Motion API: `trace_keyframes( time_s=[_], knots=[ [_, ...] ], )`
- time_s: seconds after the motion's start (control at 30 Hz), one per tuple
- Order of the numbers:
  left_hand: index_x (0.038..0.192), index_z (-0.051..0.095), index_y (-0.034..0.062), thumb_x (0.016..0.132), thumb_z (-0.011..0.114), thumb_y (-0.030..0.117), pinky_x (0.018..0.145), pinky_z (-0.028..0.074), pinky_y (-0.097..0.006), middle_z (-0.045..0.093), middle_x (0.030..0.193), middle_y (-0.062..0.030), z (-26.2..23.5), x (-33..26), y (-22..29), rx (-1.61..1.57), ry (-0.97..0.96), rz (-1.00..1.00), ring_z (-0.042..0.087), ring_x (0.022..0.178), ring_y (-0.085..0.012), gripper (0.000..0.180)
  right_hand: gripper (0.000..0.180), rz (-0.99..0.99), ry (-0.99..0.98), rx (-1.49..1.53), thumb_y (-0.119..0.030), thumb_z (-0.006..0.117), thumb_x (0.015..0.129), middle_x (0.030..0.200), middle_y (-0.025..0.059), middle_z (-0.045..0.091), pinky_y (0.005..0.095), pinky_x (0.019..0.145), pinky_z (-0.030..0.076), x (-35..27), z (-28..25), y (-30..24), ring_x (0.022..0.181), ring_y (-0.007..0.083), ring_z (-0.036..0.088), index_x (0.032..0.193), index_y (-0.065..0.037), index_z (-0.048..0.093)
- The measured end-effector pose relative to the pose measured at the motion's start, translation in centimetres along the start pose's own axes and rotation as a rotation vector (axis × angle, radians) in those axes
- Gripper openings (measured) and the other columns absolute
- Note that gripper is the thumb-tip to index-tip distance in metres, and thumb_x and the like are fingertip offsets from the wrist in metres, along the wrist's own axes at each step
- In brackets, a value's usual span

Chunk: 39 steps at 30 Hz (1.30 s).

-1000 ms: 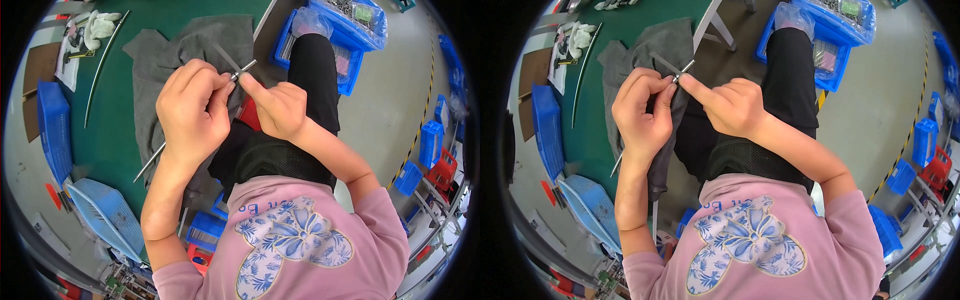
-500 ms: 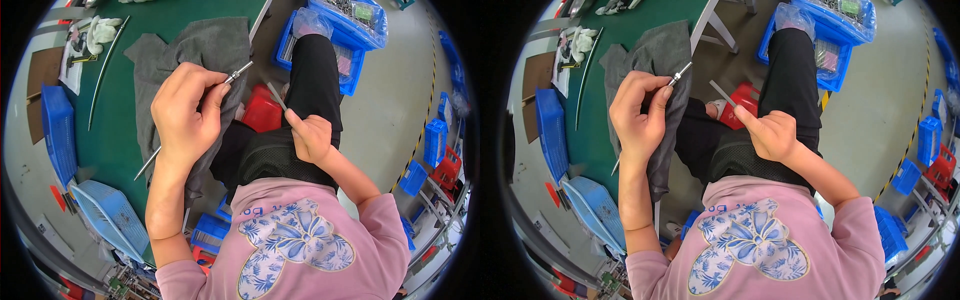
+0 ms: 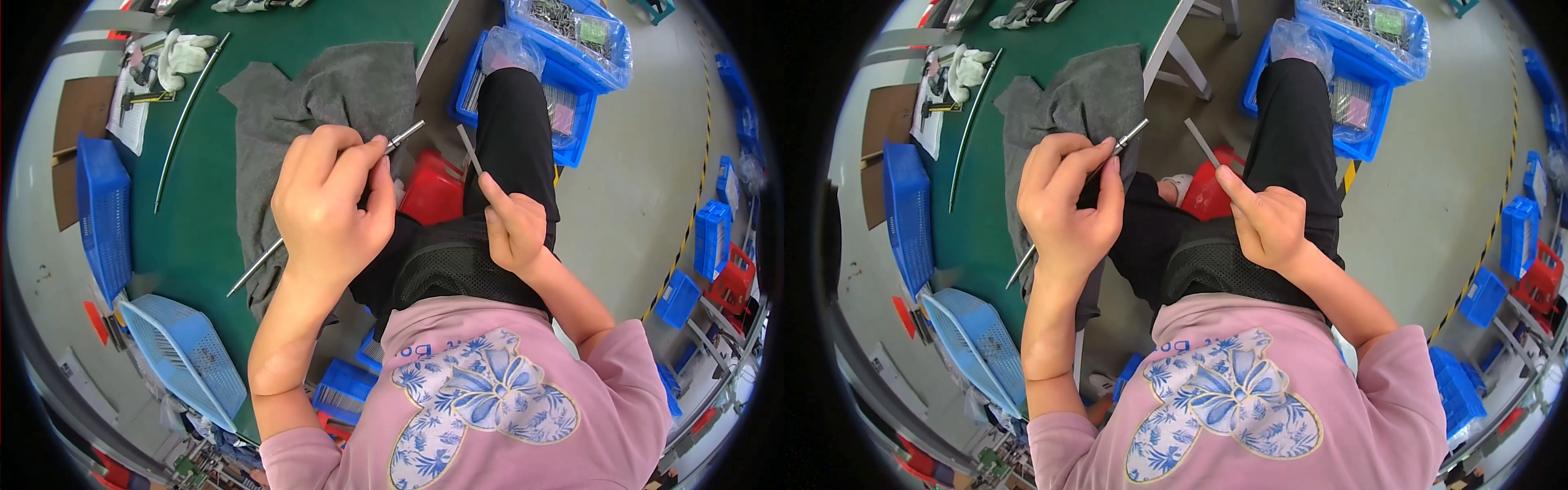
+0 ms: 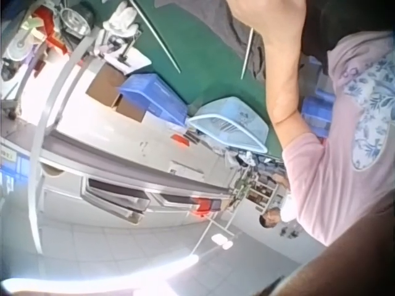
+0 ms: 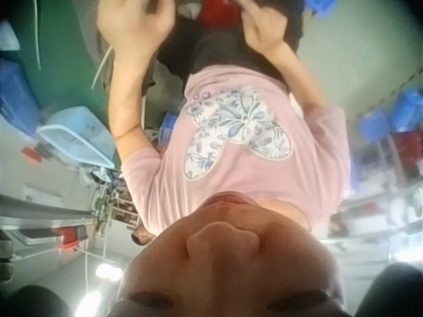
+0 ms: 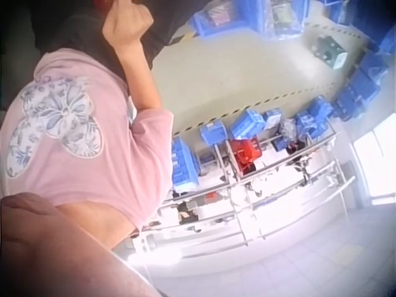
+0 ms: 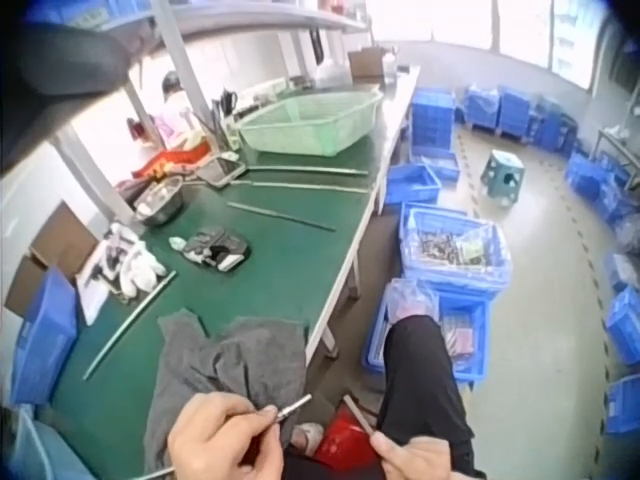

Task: Cleaning and deburring small metal components using a cloth and a manual metal tool at a manufacturing workstation.

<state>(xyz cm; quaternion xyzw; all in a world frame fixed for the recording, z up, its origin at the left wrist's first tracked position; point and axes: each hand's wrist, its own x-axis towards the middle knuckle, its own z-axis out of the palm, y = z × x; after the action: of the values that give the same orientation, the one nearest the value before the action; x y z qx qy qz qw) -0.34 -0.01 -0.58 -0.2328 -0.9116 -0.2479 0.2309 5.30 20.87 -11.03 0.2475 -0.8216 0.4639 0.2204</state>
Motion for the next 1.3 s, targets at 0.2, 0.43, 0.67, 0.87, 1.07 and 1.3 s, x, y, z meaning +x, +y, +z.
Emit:
trace_keyframes(
  time_s=[0.2,0.43,0.67,0.87,1.07,1.3],
  knots=[
    [0.076,0.062,0.0024,0.068,0.072,-0.002,0.056,0.045,-0.033,0.057,0.076,-0.0079,0.4,0.1,0.3,-0.266,-0.010,-0.293,0.057,0.066,-0.0230,0.013,0.046,-0.044,0.019,0.023,0.007,0.056,0.075,0.058,0.0073,0.050,0.0309,0.046,0.037,1.0,0.0,-0.7,0.044,0.0197,0.045,0.121,0.009,0.058],
    [0.077,0.063,0.0021,0.070,0.072,-0.002,0.060,0.045,-0.034,0.057,0.076,-0.0075,0.6,-0.2,0.6,-0.226,0.005,-0.286,0.057,0.067,-0.0239,0.013,0.049,-0.081,0.020,0.016,0.007,0.063,0.070,0.051,0.0025,0.045,0.0290,0.042,0.035,2.5,0.8,-1.3,0.040,0.0168,0.044,0.119,0.001,0.064],
    [0.075,0.063,0.0011,0.069,0.071,-0.005,0.058,0.044,-0.035,0.057,0.074,-0.0074,0.8,-0.3,0.6,-0.259,0.017,-0.301,0.056,0.067,-0.0251,0.012,0.055,-0.073,-0.018,-0.016,0.006,0.062,0.067,0.050,0.0016,0.045,0.0289,0.041,0.036,3.1,1.1,-1.7,0.040,0.0161,0.045,0.121,-0.002,0.064],
    [0.074,0.061,0.0001,0.067,0.070,-0.007,0.059,0.044,-0.036,0.056,0.074,-0.0087,1.0,-0.3,0.4,-0.248,0.021,-0.256,0.056,0.068,-0.0276,0.014,0.059,-0.072,-0.081,-0.148,0.006,0.060,0.064,0.048,0.0005,0.040,0.0283,0.040,0.033,4.3,0.1,-2.7,0.038,0.0146,0.041,0.121,-0.003,0.064],
    [0.075,0.060,-0.0021,0.068,0.069,-0.010,0.058,0.046,-0.032,0.056,0.076,-0.0093,0.8,-0.1,0.5,-0.229,-0.011,-0.231,0.057,0.067,-0.0239,0.014,0.058,-0.089,-0.044,-0.139,0.007,0.058,0.062,0.047,-0.0003,0.035,0.0285,0.040,0.030,3.6,0.1,-2.2,0.037,0.0138,0.038,0.119,-0.001,0.066],
    [0.073,0.060,0.0001,0.065,0.071,-0.007,0.059,0.045,-0.037,0.055,0.075,-0.0088,0.5,0.0,0.5,-0.249,-0.014,-0.236,0.056,0.068,-0.0282,0.015,0.057,-0.123,-0.077,-0.137,0.008,0.057,0.060,0.048,-0.0006,0.036,0.0283,0.039,0.028,3.4,-0.2,-2.2,0.037,0.0131,0.036,0.116,0.000,0.067]
  ],
)
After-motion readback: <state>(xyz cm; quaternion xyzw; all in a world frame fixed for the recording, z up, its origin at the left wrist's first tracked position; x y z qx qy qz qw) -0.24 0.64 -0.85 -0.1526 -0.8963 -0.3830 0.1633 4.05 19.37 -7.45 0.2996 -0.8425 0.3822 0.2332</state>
